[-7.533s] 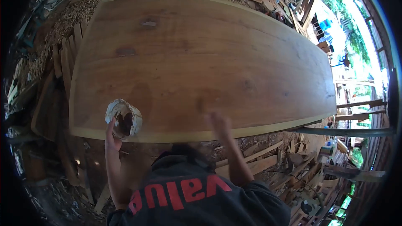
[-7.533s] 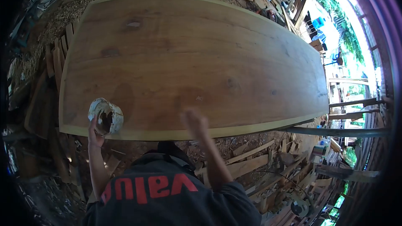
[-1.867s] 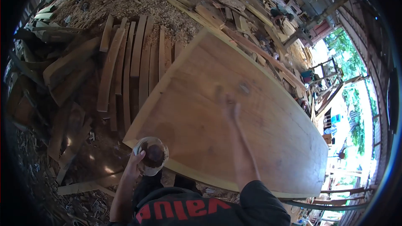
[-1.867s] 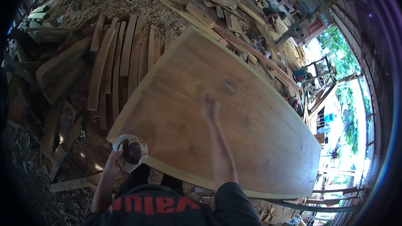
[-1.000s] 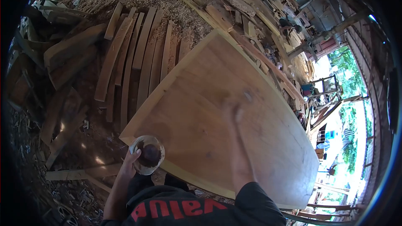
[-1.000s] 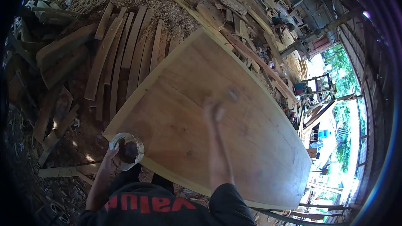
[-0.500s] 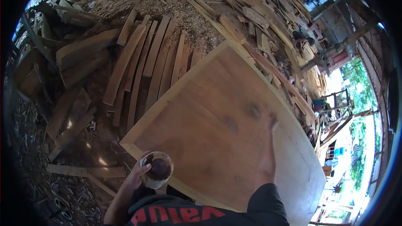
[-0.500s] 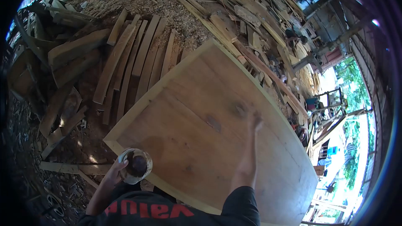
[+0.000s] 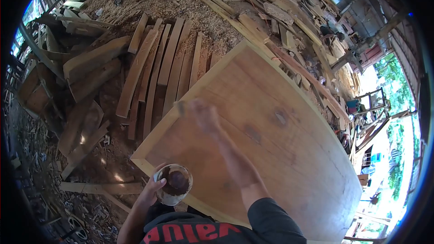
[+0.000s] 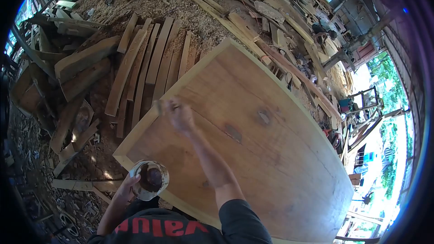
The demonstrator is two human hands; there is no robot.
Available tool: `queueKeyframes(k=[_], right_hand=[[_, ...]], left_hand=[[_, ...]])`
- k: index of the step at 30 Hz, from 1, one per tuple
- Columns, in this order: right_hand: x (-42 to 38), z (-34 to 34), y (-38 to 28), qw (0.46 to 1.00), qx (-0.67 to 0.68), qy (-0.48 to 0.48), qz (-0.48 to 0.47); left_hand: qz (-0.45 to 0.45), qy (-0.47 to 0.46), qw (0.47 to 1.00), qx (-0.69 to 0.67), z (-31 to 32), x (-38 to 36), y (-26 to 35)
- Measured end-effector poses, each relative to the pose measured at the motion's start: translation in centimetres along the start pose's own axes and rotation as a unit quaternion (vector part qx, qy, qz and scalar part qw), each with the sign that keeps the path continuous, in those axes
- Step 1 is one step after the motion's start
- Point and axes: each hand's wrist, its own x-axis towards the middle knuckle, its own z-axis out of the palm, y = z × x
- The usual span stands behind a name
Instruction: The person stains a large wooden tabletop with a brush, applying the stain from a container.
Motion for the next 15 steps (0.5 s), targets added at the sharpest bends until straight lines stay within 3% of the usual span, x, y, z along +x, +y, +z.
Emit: queueKeyframes(k=[2,4,5,6,7,9,12,13,14,15], right_hand=[[0.8,-5.8,3.0,0.979,-0.073,0.007,0.191],[0.8,-13.0,9.8,0.971,-0.092,0.185,0.118],[0.2,-17.3,15.0,0.918,-0.301,0.258,0.026],[-0.8,-21.7,14.6,0.899,-0.341,0.224,0.159],[-2.4,-26.9,24.3,0.819,-0.535,0.143,0.151],[-3.6,-29.4,20.7,0.789,-0.485,0.213,0.313],[-2.5,-28.5,27.1,0.831,-0.445,0.216,0.255],[-0.5,-25.0,26.9,0.831,-0.452,0.221,0.238],[1.5,-20.4,26.7,0.868,-0.364,0.290,0.172],[3.2,-17.1,22.4,0.920,-0.310,0.176,0.164]], left_hand=[[0.007,0.016,1.000,0.021,0.9,-0.1,0.7],[0.004,0.018,1.000,0.019,-0.2,-0.1,0.1],[0.004,0.024,1.000,0.018,-0.8,0.1,-0.1],[0.007,0.026,1.000,0.012,-1.1,0.2,-0.1],[-0.001,0.032,0.999,0.002,-1.3,0.1,-0.2],[-0.012,0.044,0.999,-0.009,-1.6,-0.2,-0.3],[-0.007,0.058,0.998,-0.013,-1.7,-0.4,-0.1],[-0.005,0.056,0.998,-0.020,-1.7,-0.3,0.0],[-0.003,0.052,0.998,-0.027,-1.6,-0.2,0.1],[-0.003,0.051,0.998,-0.025,-1.4,-0.1,0.1]])
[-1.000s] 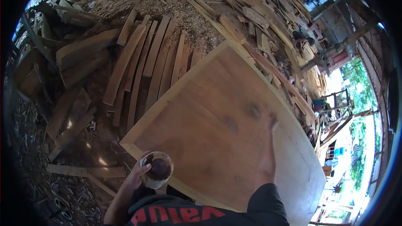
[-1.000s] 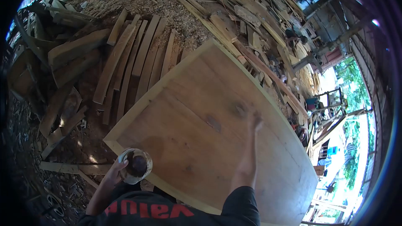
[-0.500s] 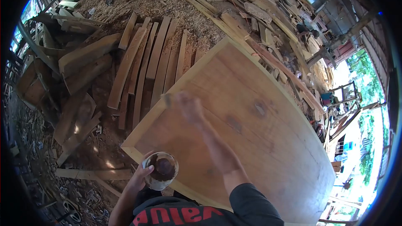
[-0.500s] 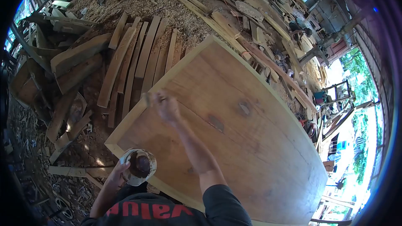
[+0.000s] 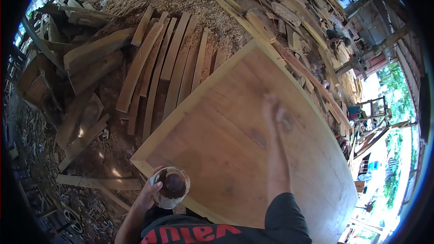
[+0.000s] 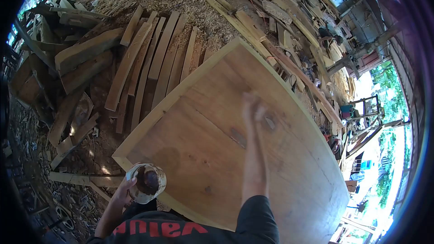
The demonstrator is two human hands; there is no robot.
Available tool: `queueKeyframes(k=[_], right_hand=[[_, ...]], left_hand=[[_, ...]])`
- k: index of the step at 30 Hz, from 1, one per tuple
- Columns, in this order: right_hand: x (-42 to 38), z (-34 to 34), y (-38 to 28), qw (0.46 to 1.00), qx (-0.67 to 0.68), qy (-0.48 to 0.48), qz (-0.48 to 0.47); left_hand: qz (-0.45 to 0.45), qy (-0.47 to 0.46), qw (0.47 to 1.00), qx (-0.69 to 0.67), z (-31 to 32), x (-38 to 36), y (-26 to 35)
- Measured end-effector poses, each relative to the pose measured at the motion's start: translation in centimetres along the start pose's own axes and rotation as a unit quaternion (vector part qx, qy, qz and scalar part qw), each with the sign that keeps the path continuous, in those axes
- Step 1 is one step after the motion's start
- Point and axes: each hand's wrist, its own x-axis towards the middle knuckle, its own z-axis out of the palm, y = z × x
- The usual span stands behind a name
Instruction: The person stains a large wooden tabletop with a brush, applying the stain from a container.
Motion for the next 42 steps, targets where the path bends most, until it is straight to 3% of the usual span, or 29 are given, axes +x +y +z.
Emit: queueKeyframes(k=[1,2,3,5,6,8,9,10,11,12,13,14,16,18,20,22,25,27,28,30,31,33,35,36,37,39,40,42], right_hand=[[-1.8,0.1,-7.4,0.994,0.083,-0.071,-0.003],[-4.2,-1.1,-14.7,0.990,0.041,-0.027,-0.135],[-6.4,-2.2,-20.0,0.977,0.172,-0.096,-0.083],[-6.8,0.9,-22.5,0.931,0.277,-0.163,-0.171],[-6.2,1.2,-22.5,0.931,0.279,-0.162,-0.171],[-4.1,0.8,-21.3,0.832,0.480,-0.278,-0.015],[-1.5,2.4,-17.4,0.920,0.358,-0.111,-0.114],[-0.5,-1.6,-16.4,0.970,0.191,-0.011,-0.148],[0.9,-3.6,-13.8,0.994,0.111,-0.011,-0.024],[2.4,-4.0,-10.0,0.989,0.047,0.107,-0.086],[4.3,-3.1,-5.1,0.988,-0.060,0.143,-0.018],[4.2,-3.8,-4.4,0.988,-0.063,0.139,-0.023],[3.7,-4.7,-4.0,0.972,-0.199,0.056,0.115],[3.2,-0.8,-5.2,0.992,-0.113,0.061,-0.002],[0.8,0.3,-12.4,0.995,0.044,0.032,-0.087],[0.2,2.0,-16.5,0.952,0.287,-0.089,-0.063],[3.5,2.5,-17.0,0.932,0.333,-0.142,-0.009],[5.7,1.0,-17.0,0.972,0.210,0.053,-0.090],[6.7,1.1,-15.9,0.972,0.211,0.050,-0.092],[8.0,2.3,-13.2,0.976,-0.082,0.141,-0.142],[7.4,2.6,-13.4,0.976,-0.085,0.136,-0.145],[4.9,3.3,-15.1,0.979,-0.084,-0.079,-0.167],[-0.9,0.6,-22.0,0.955,-0.085,-0.240,-0.152],[-4.5,2.2,-22.6,0.948,0.060,-0.165,-0.265],[-7.9,3.3,-22.8,0.903,0.205,-0.082,-0.367],[-12.5,-1.3,-26.4,0.869,0.269,-0.213,-0.357],[-13.2,-1.7,-25.8,0.869,0.269,-0.213,-0.357],[-13.4,-2.7,-24.2,0.888,0.357,-0.225,-0.182]], left_hand=[[-0.001,0.001,1.000,0.002,0.1,0.1,0.0],[0.000,0.002,1.000,0.005,0.2,0.3,0.0],[0.001,0.001,1.000,0.007,0.5,0.4,0.2],[0.001,-0.008,1.000,0.010,1.2,0.7,0.7],[0.002,-0.007,1.000,0.013,1.1,0.8,0.7],[0.013,-0.016,1.000,0.014,0.6,1.0,0.6],[0.016,-0.014,1.000,0.010,0.4,1.0,0.8],[0.016,-0.016,1.000,0.011,0.1,1.0,0.9],[0.016,-0.018,1.000,0.010,-0.1,1.0,0.9],[0.016,-0.016,1.000,0.003,-0.2,1.0,0.9],[0.015,-0.010,1.000,-0.003,-0.3,1.0,1.0],[0.014,-0.003,1.000,-0.009,-0.5,1.0,1.1],[0.012,0.004,1.000,-0.017,-0.9,1.0,1.2],[0.009,0.007,1.000,-0.021,-1.0,1.1,1.3],[0.005,0.010,1.000,-0.022,-0.7,1.2,1.5],[0.008,0.007,1.000,-0.022,-0.2,1.3,1.8],[0.021,-0.002,1.000,-0.020,-0.3,1.0,2.1],[0.033,-0.009,0.999,-0.024,-0.9,0.8,2.1],[0.037,-0.001,0.999,-0.036,-1.3,0.5,2.1],[0.038,0.009,0.998,-0.055,-2.0,0.0,1.7],[0.036,0.024,0.998,-0.054,-2.5,-0.2,1.5],[0.033,0.040,0.997,-0.057,-3.3,-0.5,1.2],[0.028,0.031,0.996,-0.082,-4.0,-0.8,0.9],[0.026,0.026,0.996,-0.082,-4.1,-0.9,0.9],[0.027,0.027,0.996,-0.084,-4.0,-1.1,1.2],[0.036,0.028,0.997,-0.063,-3.2,-1.5,2.1],[0.052,0.027,0.997,-0.053,-2.6,-1.7,2.7],[0.060,0.027,0.997,-0.046,-2.7,-2.0,3.3]])
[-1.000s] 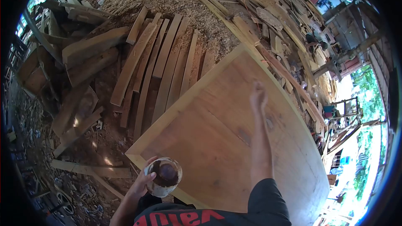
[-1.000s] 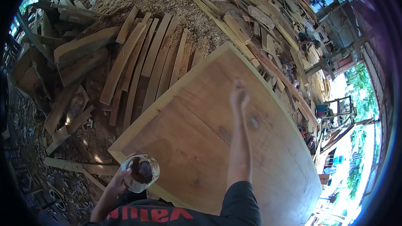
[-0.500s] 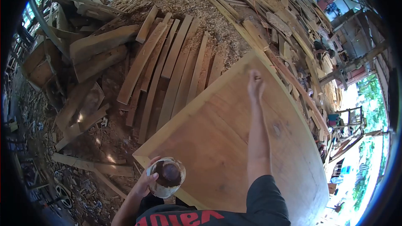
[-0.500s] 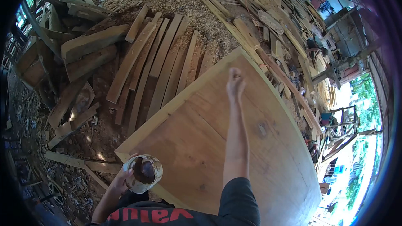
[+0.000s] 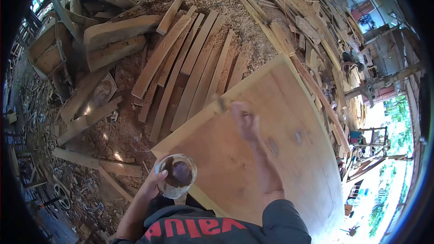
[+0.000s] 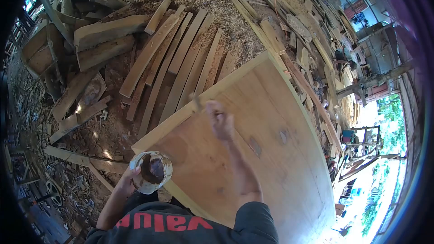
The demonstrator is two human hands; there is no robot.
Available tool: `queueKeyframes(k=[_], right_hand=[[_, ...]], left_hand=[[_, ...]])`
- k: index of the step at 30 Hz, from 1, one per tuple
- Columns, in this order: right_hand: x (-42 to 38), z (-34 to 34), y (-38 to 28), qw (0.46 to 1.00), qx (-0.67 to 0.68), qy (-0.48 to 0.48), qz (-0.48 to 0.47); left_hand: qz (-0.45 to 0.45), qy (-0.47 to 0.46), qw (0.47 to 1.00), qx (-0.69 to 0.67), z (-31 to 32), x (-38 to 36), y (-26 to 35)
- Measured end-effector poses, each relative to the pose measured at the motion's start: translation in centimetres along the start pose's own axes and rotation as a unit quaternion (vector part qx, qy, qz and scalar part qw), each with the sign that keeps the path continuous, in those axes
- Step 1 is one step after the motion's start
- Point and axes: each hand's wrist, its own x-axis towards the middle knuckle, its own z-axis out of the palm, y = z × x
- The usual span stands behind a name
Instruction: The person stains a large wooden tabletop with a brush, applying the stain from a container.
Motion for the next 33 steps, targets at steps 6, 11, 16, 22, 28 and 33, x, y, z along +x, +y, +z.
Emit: queueKeyframes(k=[6,11,16,22,28,33], right_hand=[[-0.6,-2.9,3.4,0.904,-0.404,0.140,-0.008],[-9.0,10.1,-3.9,0.921,-0.313,0.027,-0.231],[-7.9,3.6,-2.9,0.993,0.003,0.115,0.022],[-10.7,0.2,0.1,0.887,-0.427,0.172,-0.021],[-17.4,12.9,-8.9,0.970,-0.188,0.037,-0.152],[-14.2,4.3,-7.1,0.968,-0.171,0.165,0.082]], left_hand=[[0.045,0.006,0.999,0.023,-1.3,-1.5,1.4],[0.065,0.064,0.996,-0.006,-4.0,-2.8,2.7],[0.115,0.105,0.988,-0.011,-7.1,-2.8,4.0],[0.115,0.079,0.990,-0.020,-7.6,-3.0,5.3],[0.147,0.088,0.985,-0.028,-8.0,-1.6,6.9],[0.194,0.066,0.979,-0.017,-7.7,-1.6,8.8]])
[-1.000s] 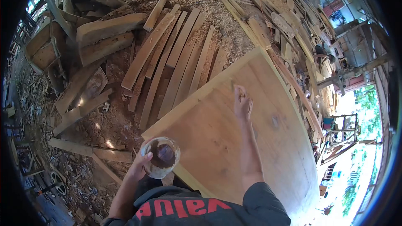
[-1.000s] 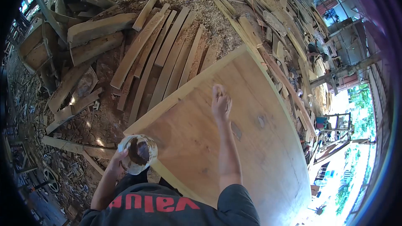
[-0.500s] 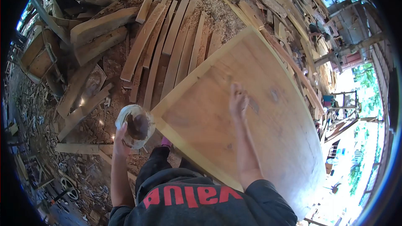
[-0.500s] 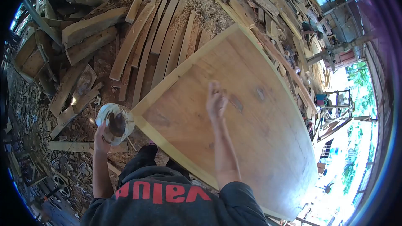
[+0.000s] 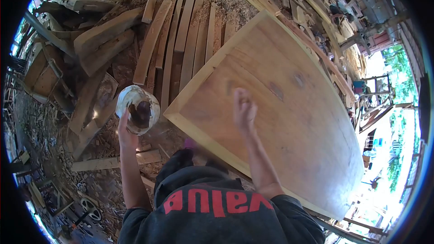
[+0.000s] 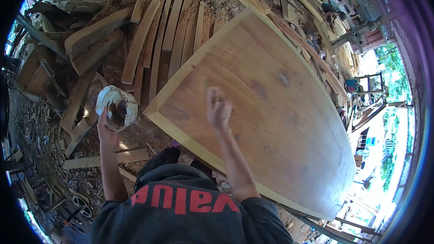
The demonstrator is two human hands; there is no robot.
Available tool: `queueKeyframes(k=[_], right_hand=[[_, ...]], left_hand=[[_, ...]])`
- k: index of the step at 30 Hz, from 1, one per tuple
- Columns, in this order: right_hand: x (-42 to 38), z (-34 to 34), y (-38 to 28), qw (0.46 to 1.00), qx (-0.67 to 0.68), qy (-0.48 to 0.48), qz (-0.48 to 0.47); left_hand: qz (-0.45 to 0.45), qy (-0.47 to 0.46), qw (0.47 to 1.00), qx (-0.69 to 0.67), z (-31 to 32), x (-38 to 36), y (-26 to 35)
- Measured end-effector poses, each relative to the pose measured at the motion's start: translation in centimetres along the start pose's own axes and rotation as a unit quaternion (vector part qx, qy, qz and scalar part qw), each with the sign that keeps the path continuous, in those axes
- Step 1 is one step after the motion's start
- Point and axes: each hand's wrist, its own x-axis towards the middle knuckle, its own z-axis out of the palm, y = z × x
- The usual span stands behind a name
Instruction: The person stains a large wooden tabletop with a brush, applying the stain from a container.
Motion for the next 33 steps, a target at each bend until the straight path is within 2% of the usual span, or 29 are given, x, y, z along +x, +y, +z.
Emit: queueKeyframes(k=[1,2,3,4,5,6,7,8,9,10,12,14,15,16,17,19,20,21,22,23,24,25,26,28,30,31,33], right_hand=[[0.8,0.1,0.8,1.000,-0.001,0.000,-0.001],[1.4,0.7,1.9,0.978,-0.180,0.065,-0.078],[1.5,1.2,3.0,0.916,-0.349,0.128,-0.152],[1.1,2.5,2.6,0.977,-0.200,0.017,-0.073],[0.2,4.7,1.4,0.995,-0.042,-0.096,0.008],[-1.5,6.6,-0.8,0.963,-0.208,-0.040,-0.164],[-3.5,8.2,-3.4,0.874,-0.361,0.018,-0.326],[-5.1,9.5,-5.6,0.926,-0.171,-0.015,-0.335],[-5.9,10.1,-7.2,0.942,0.026,-0.047,-0.331],[-5.9,9.5,-7.7,0.942,0.028,-0.048,-0.331],[-5.5,7.1,-7.8,0.980,0.100,-0.146,-0.089],[-2.5,2.4,-5.7,0.961,0.159,-0.210,0.088],[-1.2,0.4,-3.7,0.993,0.012,-0.119,0.017],[-0.5,-0.5,-2.1,0.989,-0.134,-0.025,-0.054],[-1.0,-0.3,-1.2,0.989,-0.137,-0.029,-0.055],[-3.0,-0.4,0.3,0.922,-0.365,-0.015,-0.127],[-4.5,0.6,-0.5,0.973,-0.192,-0.104,-0.071],[-6.2,2.4,-2.0,0.982,-0.009,-0.188,-0.010],[-7.6,3.6,-4.5,0.974,-0.089,-0.119,-0.170],[-8.5,4.4,-6.4,0.930,-0.166,-0.046,-0.324],[-8.7,5.1,-6.6,0.931,-0.163,-0.046,-0.322],[-8.6,5.6,-7.0,0.965,-0.024,-0.130,-0.228],[-8.4,5.9,-7.3,0.963,0.116,-0.208,-0.125],[-6.5,2.5,-6.1,0.984,0.078,-0.142,-0.079],[-4.1,-3.2,-7.0,0.978,-0.011,-0.178,0.104],[-3.9,-4.0,-6.0,0.978,-0.015,-0.183,0.103],[-4.5,-4.0,-3.4,0.957,-0.247,-0.132,-0.071]], left_hand=[[-0.005,0.012,1.000,0.006,-0.1,0.0,0.1],[-0.010,0.024,1.000,0.012,-0.3,0.0,0.2],[-0.010,0.023,1.000,0.011,-0.3,-0.1,0.1],[-0.007,0.023,1.000,0.010,-0.3,-0.1,0.0],[-0.003,0.025,1.000,0.010,-0.4,-0.1,-0.1],[-0.003,0.026,1.000,0.012,-0.5,-0.2,-0.2],[-0.007,0.035,0.999,0.005,-0.7,-0.4,-0.2],[-0.011,0.043,0.999,-0.003,-0.7,-0.6,-0.2],[-0.009,0.045,0.999,-0.002,-0.7,-0.7,0.0],[-0.006,0.055,0.998,-0.003,-0.6,-1.0,0.4],[-0.003,0.065,0.998,-0.005,-0.7,-1.5,1.1],[0.013,0.040,0.999,-0.015,-1.3,-1.7,1.4],[0.015,0.043,0.999,-0.020,-1.5,-1.7,1.3],[0.014,0.052,0.998,-0.012,-1.6,-1.9,1.1],[0.012,0.061,0.998,-0.001,-1.8,-2.0,1.0],[0.003,0.061,0.998,-0.009,-2.4,-1.7,-0.2],[-0.005,0.058,0.998,-0.012,-2.6,-1.5,-0.6],[-0.007,0.059,0.998,-0.010,-2.2,-1.5,-0.8],[-0.009,0.058,0.998,-0.005,-1.6,-1.4,-1.0],[-0.011,0.057,0.998,0.001,-0.9,-1.4,-1.3],[-0.011,0.058,0.998,0.004,-0.1,-1.4,-1.3],[-0.020,0.063,0.998,0.006,0.7,-1.4,-1.0],[-0.031,0.067,0.997,0.010,1.1,-1.4,-0.7],[-0.028,0.034,0.999,-0.005,1.1,-1.2,-0.5],[-0.011,-0.003,1.000,-0.005,1.6,-1.4,-0.4],[-0.012,0.001,1.000,-0.010,1.3,-1.4,-0.6],[-0.010,0.027,1.000,0.001,0.4,-1.2,-0.9]])
